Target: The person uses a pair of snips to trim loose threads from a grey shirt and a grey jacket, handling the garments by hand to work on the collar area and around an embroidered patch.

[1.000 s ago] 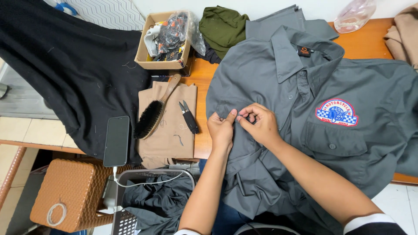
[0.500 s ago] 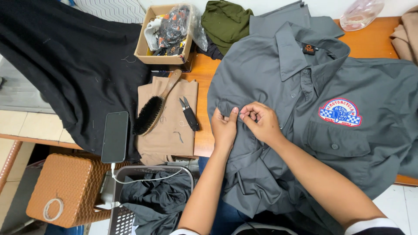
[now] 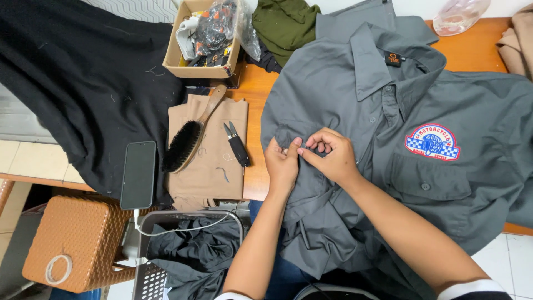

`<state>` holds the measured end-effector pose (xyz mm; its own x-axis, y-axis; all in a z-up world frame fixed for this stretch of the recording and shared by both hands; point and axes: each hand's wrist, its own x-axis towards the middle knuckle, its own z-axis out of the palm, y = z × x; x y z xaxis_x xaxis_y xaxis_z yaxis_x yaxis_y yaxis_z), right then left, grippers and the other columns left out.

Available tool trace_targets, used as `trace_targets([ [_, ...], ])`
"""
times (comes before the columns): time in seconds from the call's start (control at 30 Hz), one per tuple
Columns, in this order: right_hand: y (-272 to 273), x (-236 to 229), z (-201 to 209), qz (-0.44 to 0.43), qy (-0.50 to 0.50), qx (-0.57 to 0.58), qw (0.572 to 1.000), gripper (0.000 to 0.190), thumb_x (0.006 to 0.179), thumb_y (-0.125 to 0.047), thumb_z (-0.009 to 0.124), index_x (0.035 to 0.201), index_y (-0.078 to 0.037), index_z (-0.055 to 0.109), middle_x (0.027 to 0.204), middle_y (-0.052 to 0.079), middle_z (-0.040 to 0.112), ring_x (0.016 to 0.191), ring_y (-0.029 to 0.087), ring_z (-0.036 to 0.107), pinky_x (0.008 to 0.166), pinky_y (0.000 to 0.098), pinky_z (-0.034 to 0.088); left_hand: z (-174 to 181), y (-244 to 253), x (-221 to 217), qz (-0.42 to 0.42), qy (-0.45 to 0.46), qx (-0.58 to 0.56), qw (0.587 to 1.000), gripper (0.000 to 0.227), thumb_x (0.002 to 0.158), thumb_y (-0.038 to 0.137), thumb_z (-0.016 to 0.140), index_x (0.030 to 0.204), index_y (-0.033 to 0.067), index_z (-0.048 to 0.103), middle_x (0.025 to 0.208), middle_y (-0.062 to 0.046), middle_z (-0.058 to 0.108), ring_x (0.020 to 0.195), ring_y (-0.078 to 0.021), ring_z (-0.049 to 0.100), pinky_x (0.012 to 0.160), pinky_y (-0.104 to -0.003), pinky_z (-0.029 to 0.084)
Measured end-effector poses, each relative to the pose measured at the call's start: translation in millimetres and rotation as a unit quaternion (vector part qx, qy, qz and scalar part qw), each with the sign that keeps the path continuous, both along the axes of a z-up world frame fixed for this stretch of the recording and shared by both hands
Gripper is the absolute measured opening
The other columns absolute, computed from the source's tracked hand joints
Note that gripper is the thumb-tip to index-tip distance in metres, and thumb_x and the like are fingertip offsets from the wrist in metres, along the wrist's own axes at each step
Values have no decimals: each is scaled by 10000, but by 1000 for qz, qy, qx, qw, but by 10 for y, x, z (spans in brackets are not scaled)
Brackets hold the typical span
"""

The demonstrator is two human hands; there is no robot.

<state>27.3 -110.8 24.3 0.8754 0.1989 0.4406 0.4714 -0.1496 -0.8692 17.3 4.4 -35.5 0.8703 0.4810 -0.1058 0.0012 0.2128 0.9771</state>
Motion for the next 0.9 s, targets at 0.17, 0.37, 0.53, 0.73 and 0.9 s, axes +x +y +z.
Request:
trace_targets([
  [0.17, -8, -5, 27, 0, -5, -12, 1000, 110, 642, -30, 697, 695, -70, 609, 591, 18, 539, 522, 112, 473, 505, 210, 387, 12, -1, -9, 23, -21, -22, 999, 133, 737, 77, 672, 730, 74, 540, 409, -41, 509, 318, -68, 471, 260, -164, 362],
  [0.37, -43, 64, -56, 20, 14, -20, 1000, 94, 657, -21, 675, 687, -60, 595, 550, 19, 494, 506, 118, 439, 510, 231, 382, 109, -31, -8, 57, -18, 1, 998, 145, 723, 90, 693, 721, 71, 549, 413, -54, 525, 324, -71, 481, 262, -166, 369],
  [0.53, -123, 143, -128, 74, 53, -21, 996, 83, 681, -50, 676, 685, -73, 596, 533, -3, 447, 516, 96, 412, 531, 221, 376, 186, -33, -15, 38, -21, -70, 997, 149, 763, 107, 654, 684, 67, 534, 394, -29, 471, 294, -43, 398, 250, -173, 325],
  [0.73, -144, 186, -273, 63, 157, 122, 978, 111, 882, -68, 441, 833, -88, 538, 617, -82, 414, 564, 15, 375, 555, 142, 364, 257, 36, -70, 60, -63, -218, 972, 228, 881, 242, 503, 711, 90, 495, 394, 10, 322, 290, -47, 290, 255, -162, 256],
  [0.9, -147, 15, 106, 38, -58, 12, 998, 546, 879, -456, 241, 1052, -45, 557, 851, 63, 446, 676, 140, 451, 618, 262, 423, 132, 71, -62, 56, -82, -265, 959, 252, 888, 253, 484, 858, 9, 543, 446, -63, 418, 274, -82, 320, 248, -193, 312],
])
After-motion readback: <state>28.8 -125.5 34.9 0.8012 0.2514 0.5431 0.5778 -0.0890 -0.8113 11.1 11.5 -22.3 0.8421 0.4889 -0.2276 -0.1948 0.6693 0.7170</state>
